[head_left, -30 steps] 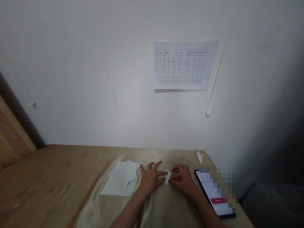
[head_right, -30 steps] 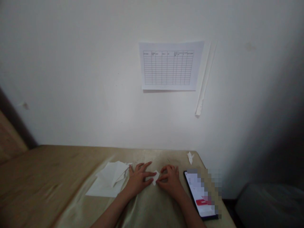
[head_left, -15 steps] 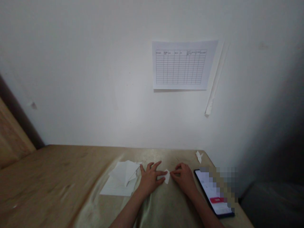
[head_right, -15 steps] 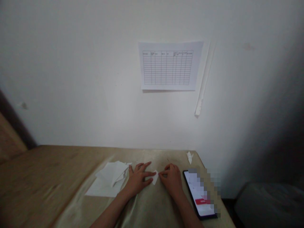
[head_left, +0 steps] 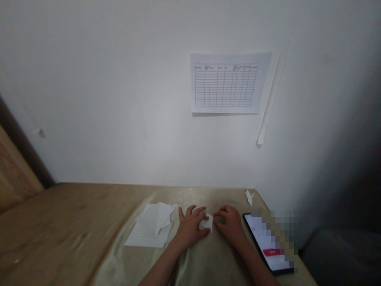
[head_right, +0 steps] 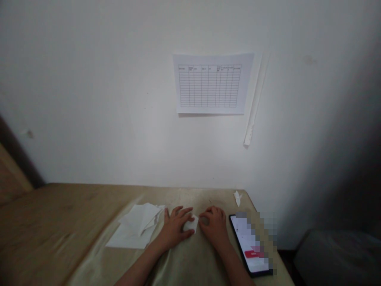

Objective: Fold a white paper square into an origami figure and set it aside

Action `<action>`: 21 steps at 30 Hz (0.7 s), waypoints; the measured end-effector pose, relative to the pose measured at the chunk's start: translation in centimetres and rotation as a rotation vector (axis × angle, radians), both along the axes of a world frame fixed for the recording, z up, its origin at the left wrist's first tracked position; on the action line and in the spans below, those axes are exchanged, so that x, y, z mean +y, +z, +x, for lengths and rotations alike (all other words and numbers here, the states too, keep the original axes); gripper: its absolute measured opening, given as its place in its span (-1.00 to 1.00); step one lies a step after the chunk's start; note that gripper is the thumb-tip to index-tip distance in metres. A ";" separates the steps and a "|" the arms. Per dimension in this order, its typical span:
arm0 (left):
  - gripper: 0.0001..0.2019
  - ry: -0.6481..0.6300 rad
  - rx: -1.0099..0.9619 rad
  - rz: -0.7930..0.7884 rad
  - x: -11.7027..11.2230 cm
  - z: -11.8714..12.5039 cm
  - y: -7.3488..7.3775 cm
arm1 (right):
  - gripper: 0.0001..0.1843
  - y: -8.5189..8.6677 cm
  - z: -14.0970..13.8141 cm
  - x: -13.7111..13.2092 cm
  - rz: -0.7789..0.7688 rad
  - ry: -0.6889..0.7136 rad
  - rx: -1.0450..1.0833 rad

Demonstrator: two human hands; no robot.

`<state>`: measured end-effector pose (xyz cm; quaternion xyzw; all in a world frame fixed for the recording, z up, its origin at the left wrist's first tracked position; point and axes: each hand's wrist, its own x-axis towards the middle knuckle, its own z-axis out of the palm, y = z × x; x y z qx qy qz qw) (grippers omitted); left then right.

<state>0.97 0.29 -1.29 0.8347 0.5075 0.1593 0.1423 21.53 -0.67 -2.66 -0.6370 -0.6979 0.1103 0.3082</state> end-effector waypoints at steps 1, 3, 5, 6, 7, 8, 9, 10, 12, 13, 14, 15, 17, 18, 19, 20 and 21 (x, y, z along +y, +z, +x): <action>-0.58 -0.006 -0.007 0.006 0.0 0.0 -0.2 | -0.79 0.0 0.0 0.0 0.002 0.020 0.005; -0.59 -0.017 -0.028 0.010 0.0 0.1 -0.4 | -0.75 0.0 0.0 0.1 -0.001 0.078 0.012; -0.54 -0.031 -0.061 -0.001 0.0 0.0 -0.6 | -0.76 0.0 0.0 0.1 -0.014 0.144 0.009; -0.50 -0.040 -0.079 -0.011 0.1 -0.1 -0.7 | -0.77 0.1 0.0 0.1 -0.026 0.170 0.007; -0.46 -0.049 -0.096 -0.022 0.1 -0.2 -0.6 | -0.78 0.1 0.0 0.1 -0.039 0.190 0.005; -0.42 -0.058 -0.111 -0.033 0.2 -0.3 -0.6 | -0.79 0.1 0.0 0.1 -0.050 0.202 0.004; -0.41 -0.066 -0.121 -0.041 0.2 -0.4 -0.5 | -0.79 0.2 0.0 0.0 -0.059 0.210 0.004; -0.42 -0.072 -0.129 -0.048 0.3 -0.6 -0.4 | -0.79 0.3 -0.1 -0.1 -0.065 0.213 0.003; -0.47 -0.077 -0.136 -0.060 0.3 -0.8 -0.1 | -0.78 0.4 -0.1 -0.3 -0.071 0.216 -0.005; -0.49 -0.078 -0.136 -0.065 0.4 -0.9 0.0 | -0.77 0.5 -0.1 -0.3 -0.073 0.220 -0.009; -0.50 -0.077 -0.135 -0.070 0.4 -1.0 0.1 | -0.75 0.5 0.0 -0.4 -0.076 0.226 -0.011; -0.50 -0.074 -0.133 -0.075 0.4 -1.1 0.3 | -0.74 0.6 0.0 -0.5 -0.079 0.235 -0.012; -0.50 -0.072 -0.129 -0.091 0.5 -1.2 0.5 | -0.70 0.6 0.0 -0.6 -0.085 0.257 -0.011; -0.52 -0.070 -0.127 -0.100 0.5 -1.2 0.6 | -0.69 0.7 0.1 -0.6 -0.088 0.266 -0.010; -0.54 -0.071 -0.127 -0.110 0.6 -1.3 0.7 | -0.68 0.7 0.1 -0.6 -0.091 0.274 -0.010; -0.56 -0.074 -0.127 -0.118 0.6 -1.4 0.7 | -0.67 0.7 0.1 -0.6 -0.095 0.279 -0.011; -0.59 -0.078 -0.128 -0.122 0.7 -1.4 0.8 | -0.67 0.7 0.2 -0.6 -0.098 0.282 -0.011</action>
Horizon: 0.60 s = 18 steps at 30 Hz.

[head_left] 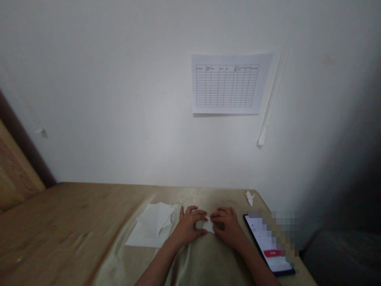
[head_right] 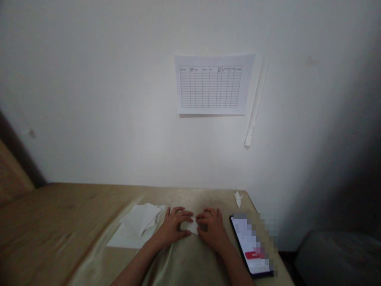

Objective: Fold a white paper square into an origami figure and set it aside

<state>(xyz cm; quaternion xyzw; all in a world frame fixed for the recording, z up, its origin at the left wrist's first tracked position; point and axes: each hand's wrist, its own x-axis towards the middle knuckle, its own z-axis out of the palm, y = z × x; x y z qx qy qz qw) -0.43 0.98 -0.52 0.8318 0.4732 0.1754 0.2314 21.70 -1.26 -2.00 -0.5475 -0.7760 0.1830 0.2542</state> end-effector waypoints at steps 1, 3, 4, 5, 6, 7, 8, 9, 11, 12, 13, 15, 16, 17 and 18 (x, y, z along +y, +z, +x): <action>-0.62 -0.006 -0.001 -0.001 0.1 0.0 0.0 | -0.67 0.0 0.0 0.0 -0.002 0.001 0.000; -0.67 -0.021 -0.004 0.008 0.2 -0.1 -0.1 | -0.67 0.0 0.0 0.0 -0.005 0.000 0.004; -0.70 -0.026 -0.006 0.017 0.3 -0.1 -0.2 | -0.68 0.0 0.0 0.0 -0.005 0.000 0.006; -0.73 -0.027 -0.009 0.028 0.3 -0.1 -0.3 | -0.69 0.1 0.0 0.0 -0.003 -0.001 0.009; -0.76 -0.028 -0.014 0.039 0.3 -0.1 -0.4 | -0.72 0.1 -0.1 0.0 0.000 -0.001 0.013; -0.79 -0.026 -0.022 0.051 0.3 -0.1 -0.5 | -0.74 0.2 -0.1 0.0 0.002 -0.001 0.015; -0.82 -0.022 -0.030 0.060 0.3 -0.1 -0.6 | -0.76 0.3 -0.2 -0.1 0.003 0.000 0.017; -0.84 -0.017 -0.036 0.068 0.3 0.0 -0.7 | -0.77 0.5 -0.2 -0.1 0.000 0.002 0.017; -0.85 -0.009 -0.043 0.079 0.2 0.1 -0.9 | -0.79 0.7 -0.3 -0.2 -0.016 0.004 0.014; -0.85 -0.006 -0.042 0.083 0.2 0.2 -0.9 | -0.79 0.8 -0.4 -0.2 -0.024 0.002 0.016; -0.85 -0.004 -0.041 0.091 0.1 0.3 -1.0 | -0.80 0.9 -0.4 -0.2 -0.029 -0.002 0.020; -0.86 -0.001 -0.037 0.115 0.1 0.5 -1.0 | -0.81 0.9 -0.5 -0.4 -0.028 -0.009 0.040; -0.86 0.001 -0.032 0.127 0.0 0.7 -1.0 | -0.82 1.0 -0.5 -0.4 -0.027 -0.013 0.054; -0.86 0.005 -0.027 0.135 0.0 0.8 -0.9 | -0.83 1.0 -0.5 -0.5 -0.026 -0.016 0.065; -0.86 0.010 -0.023 0.139 0.0 0.9 -0.9 | -0.84 1.0 -0.4 -0.5 -0.027 -0.018 0.073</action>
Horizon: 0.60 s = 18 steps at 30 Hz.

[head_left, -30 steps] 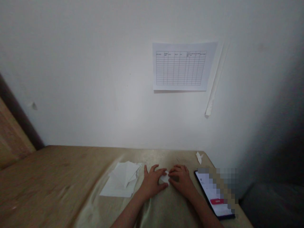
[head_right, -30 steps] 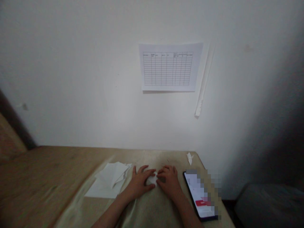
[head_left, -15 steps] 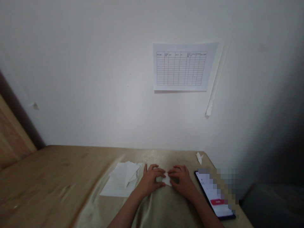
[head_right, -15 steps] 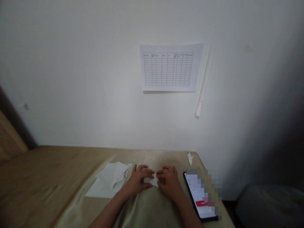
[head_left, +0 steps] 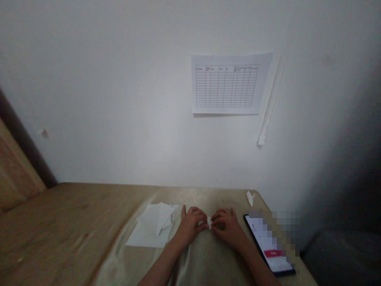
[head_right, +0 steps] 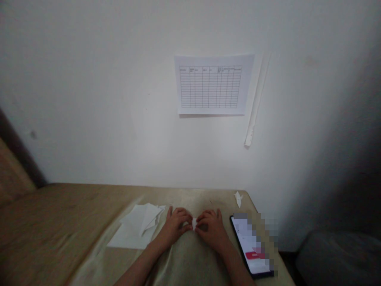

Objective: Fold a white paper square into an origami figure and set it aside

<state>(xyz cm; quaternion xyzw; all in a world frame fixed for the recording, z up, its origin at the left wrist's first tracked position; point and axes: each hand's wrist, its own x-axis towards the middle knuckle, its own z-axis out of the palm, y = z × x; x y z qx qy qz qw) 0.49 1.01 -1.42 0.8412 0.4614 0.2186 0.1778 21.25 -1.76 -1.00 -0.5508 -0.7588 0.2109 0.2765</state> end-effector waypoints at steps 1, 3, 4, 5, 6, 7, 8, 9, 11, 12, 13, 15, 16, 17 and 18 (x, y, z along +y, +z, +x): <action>-0.85 0.007 0.000 -0.002 0.0 0.1 0.0 | -0.84 0.0 0.0 0.0 -0.002 -0.002 0.004; -0.84 0.021 -0.010 -0.015 0.1 0.3 0.0 | -0.85 0.0 0.0 -0.1 -0.009 -0.001 0.002; -0.85 0.029 -0.014 -0.020 0.1 0.4 -0.1 | -0.85 0.0 0.0 -0.1 -0.012 0.000 -0.001; -0.87 0.035 -0.015 -0.022 0.2 0.5 -0.1 | -0.85 0.0 -0.1 -0.1 -0.015 -0.002 -0.003; -0.88 0.042 -0.015 -0.023 0.3 0.5 -0.2 | -0.86 0.0 -0.1 0.0 -0.018 -0.006 -0.003; -0.89 0.046 -0.016 -0.024 0.3 0.5 -0.2 | -0.87 -0.1 -0.2 0.0 -0.019 -0.012 -0.002; -0.89 0.048 -0.019 -0.025 0.4 0.5 -0.3 | -0.88 -0.1 -0.2 0.0 -0.019 -0.018 -0.001; -0.89 0.047 -0.025 -0.029 0.5 0.4 -0.3 | -0.89 -0.2 -0.2 0.0 -0.020 -0.022 0.000; -0.88 0.041 -0.041 -0.042 0.5 0.3 -0.3 | -0.88 -0.3 -0.2 0.0 -0.022 -0.025 -0.001; -0.88 0.043 -0.050 -0.050 0.5 0.3 -0.2 | -0.87 -0.3 -0.2 0.0 -0.021 -0.024 -0.002; -0.88 0.051 -0.057 -0.058 0.5 0.3 -0.1 | -0.86 -0.4 -0.2 0.0 -0.023 -0.023 -0.005; -0.86 0.074 -0.066 -0.070 0.5 0.2 0.0 | -0.81 -0.4 -0.2 -0.1 -0.026 -0.028 -0.016; -0.85 0.082 -0.066 -0.071 0.4 0.2 0.1 | -0.79 -0.5 -0.2 -0.1 -0.030 -0.032 -0.021; -0.84 0.086 -0.061 -0.071 0.4 0.2 0.1 | -0.77 -0.5 -0.2 -0.1 -0.035 -0.037 -0.025; -0.83 0.089 -0.056 -0.068 0.4 0.3 0.1 | -0.75 -0.5 -0.1 -0.1 -0.042 -0.038 -0.027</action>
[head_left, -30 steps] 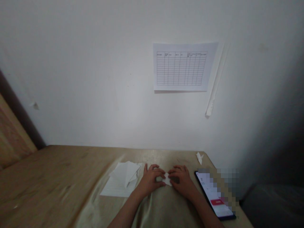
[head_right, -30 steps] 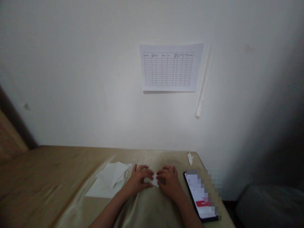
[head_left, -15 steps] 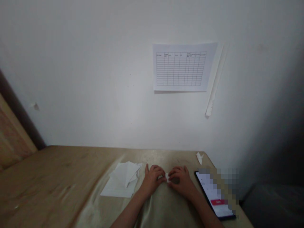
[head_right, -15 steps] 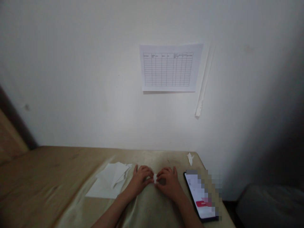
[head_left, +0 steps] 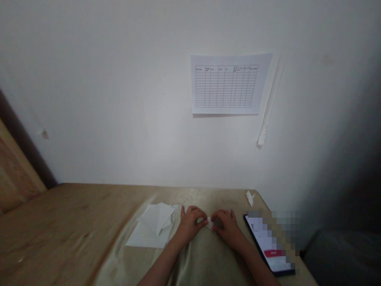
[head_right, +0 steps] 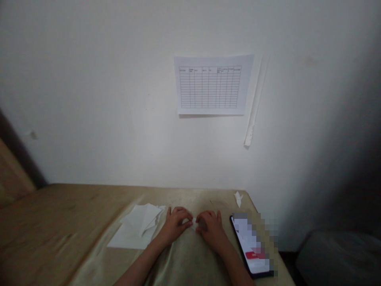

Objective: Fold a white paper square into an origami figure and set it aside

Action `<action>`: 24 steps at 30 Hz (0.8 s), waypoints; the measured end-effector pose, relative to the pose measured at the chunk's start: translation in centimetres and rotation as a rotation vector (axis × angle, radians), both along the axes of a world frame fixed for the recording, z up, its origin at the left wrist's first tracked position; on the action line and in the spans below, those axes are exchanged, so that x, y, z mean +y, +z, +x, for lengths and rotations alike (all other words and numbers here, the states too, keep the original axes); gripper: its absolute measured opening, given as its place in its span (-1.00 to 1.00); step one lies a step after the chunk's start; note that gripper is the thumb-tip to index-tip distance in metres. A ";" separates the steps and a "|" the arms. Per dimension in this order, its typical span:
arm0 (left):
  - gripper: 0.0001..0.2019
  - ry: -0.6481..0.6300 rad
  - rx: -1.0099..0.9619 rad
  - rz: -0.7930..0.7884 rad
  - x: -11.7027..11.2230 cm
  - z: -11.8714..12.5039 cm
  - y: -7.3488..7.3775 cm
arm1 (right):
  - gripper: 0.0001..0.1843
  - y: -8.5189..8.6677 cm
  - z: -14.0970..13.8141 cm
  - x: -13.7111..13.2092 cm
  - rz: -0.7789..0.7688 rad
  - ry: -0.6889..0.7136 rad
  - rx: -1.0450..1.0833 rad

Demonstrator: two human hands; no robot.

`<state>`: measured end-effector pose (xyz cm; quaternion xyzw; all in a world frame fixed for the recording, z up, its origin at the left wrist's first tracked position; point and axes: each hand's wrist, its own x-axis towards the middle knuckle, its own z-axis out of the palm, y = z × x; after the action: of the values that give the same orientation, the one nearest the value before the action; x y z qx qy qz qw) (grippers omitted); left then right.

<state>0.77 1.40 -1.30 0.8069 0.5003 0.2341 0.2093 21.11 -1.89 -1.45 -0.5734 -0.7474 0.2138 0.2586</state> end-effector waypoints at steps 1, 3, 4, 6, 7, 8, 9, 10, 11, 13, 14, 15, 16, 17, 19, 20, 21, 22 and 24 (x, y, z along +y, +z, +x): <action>-0.83 0.003 0.003 0.004 0.0 0.0 0.0 | -0.74 0.0 0.0 0.0 -0.004 0.001 0.002; -0.83 0.016 0.004 0.012 0.0 0.1 0.0 | -0.75 0.0 0.1 0.0 -0.010 0.014 0.005; -0.83 0.024 0.003 0.014 0.0 0.2 0.0 | -0.76 0.0 0.1 0.0 -0.011 0.021 0.004; -0.85 0.039 0.001 0.017 0.1 0.3 -0.1 | -0.76 0.0 0.1 0.0 -0.013 0.032 -0.005; -0.86 0.045 -0.002 0.016 0.1 0.3 0.0 | -0.76 0.0 0.1 0.0 -0.015 0.037 -0.012; -0.87 0.050 -0.006 0.014 0.1 0.4 0.0 | -0.76 0.0 0.1 0.0 -0.018 0.040 -0.021; -0.88 0.054 -0.010 0.011 0.1 0.4 0.0 | -0.76 0.0 0.1 0.0 -0.019 0.041 -0.032; -0.89 0.058 -0.013 0.007 0.1 0.5 0.1 | -0.76 0.1 0.1 -0.1 -0.018 0.044 -0.045; -0.89 0.064 -0.015 0.002 0.0 0.5 0.1 | -0.76 0.1 0.0 -0.1 -0.017 0.046 -0.061; -0.88 0.074 -0.011 -0.007 0.0 0.6 0.2 | -0.74 0.3 -0.1 -0.2 -0.014 0.049 -0.092; -0.87 0.079 -0.008 -0.007 0.0 0.6 0.2 | -0.74 0.3 -0.2 -0.2 -0.014 0.050 -0.105; -0.86 0.082 -0.005 -0.008 0.0 0.6 0.2 | -0.74 0.4 -0.2 -0.2 -0.013 0.050 -0.115; -0.86 0.084 -0.004 -0.008 0.0 0.6 0.2 | -0.74 0.3 -0.3 -0.2 -0.012 0.047 -0.121; -0.86 0.088 -0.004 -0.010 0.1 0.7 0.1 | -0.74 0.3 -0.3 -0.2 -0.012 0.044 -0.125; -0.86 0.097 -0.007 -0.020 0.2 0.7 0.0 | -0.73 0.1 -0.4 -0.1 -0.013 0.037 -0.126; -0.86 0.101 -0.010 -0.022 0.2 0.7 0.0 | -0.73 0.1 -0.4 -0.1 -0.015 0.035 -0.125; -0.87 0.103 -0.012 -0.020 0.2 0.7 -0.1 | -0.73 0.0 -0.4 -0.1 -0.017 0.033 -0.121; -0.87 0.102 -0.014 -0.015 0.2 0.8 -0.1 | -0.73 0.0 -0.4 0.0 -0.019 0.031 -0.117; -0.88 0.099 -0.012 -0.008 0.3 0.8 -0.1 | -0.76 0.0 -0.3 0.0 -0.014 0.032 -0.110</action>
<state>1.55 1.66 -1.36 0.7789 0.5392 0.2471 0.2037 20.77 -1.88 -1.48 -0.5741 -0.7680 0.1912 0.2098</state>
